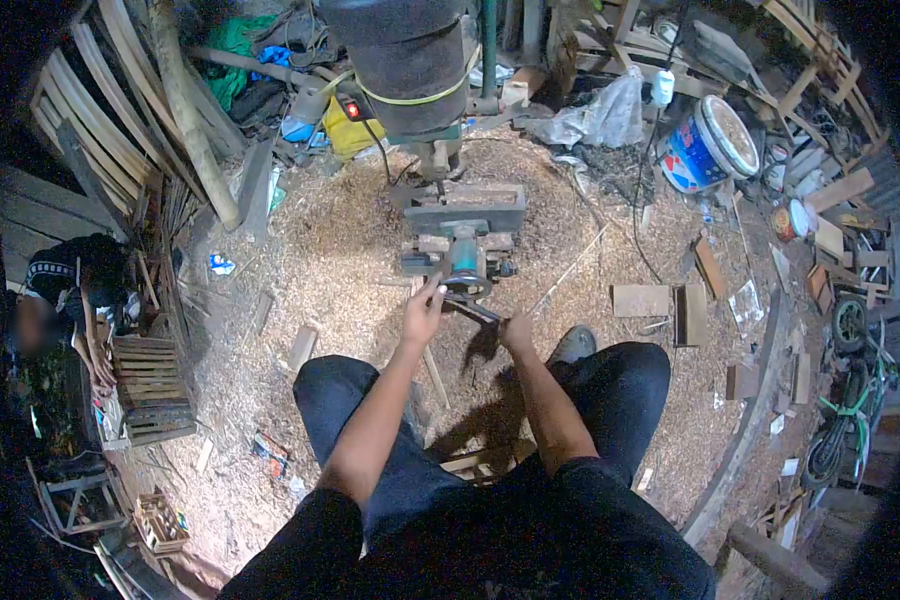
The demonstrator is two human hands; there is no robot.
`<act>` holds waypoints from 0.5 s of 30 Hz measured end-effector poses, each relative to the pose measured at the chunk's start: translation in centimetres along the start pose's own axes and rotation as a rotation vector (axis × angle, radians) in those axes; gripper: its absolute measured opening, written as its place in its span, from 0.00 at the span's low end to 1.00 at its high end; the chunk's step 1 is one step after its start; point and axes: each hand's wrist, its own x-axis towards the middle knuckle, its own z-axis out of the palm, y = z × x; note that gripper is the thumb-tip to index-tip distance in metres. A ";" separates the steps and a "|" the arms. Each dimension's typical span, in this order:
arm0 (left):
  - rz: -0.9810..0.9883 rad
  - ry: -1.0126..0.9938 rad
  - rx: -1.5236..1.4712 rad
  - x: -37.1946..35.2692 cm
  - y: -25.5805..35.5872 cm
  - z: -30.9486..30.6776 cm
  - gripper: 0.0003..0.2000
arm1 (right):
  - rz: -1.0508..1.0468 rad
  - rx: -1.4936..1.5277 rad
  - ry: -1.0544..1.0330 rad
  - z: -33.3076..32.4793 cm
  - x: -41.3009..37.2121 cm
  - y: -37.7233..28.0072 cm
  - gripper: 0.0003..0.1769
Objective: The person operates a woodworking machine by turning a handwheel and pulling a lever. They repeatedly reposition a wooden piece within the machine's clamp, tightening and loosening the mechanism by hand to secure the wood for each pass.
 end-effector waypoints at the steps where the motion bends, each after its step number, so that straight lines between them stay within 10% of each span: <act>1: -0.095 -0.009 -0.092 0.1 -0.6 0.1 0.18 | -0.005 0.018 -0.014 1.5 0.9 1.6 0.25; 15: -0.395 -0.001 -0.385 0.5 0.4 0.9 0.15 | 0.205 0.084 -0.048 6.3 3.4 4.8 0.25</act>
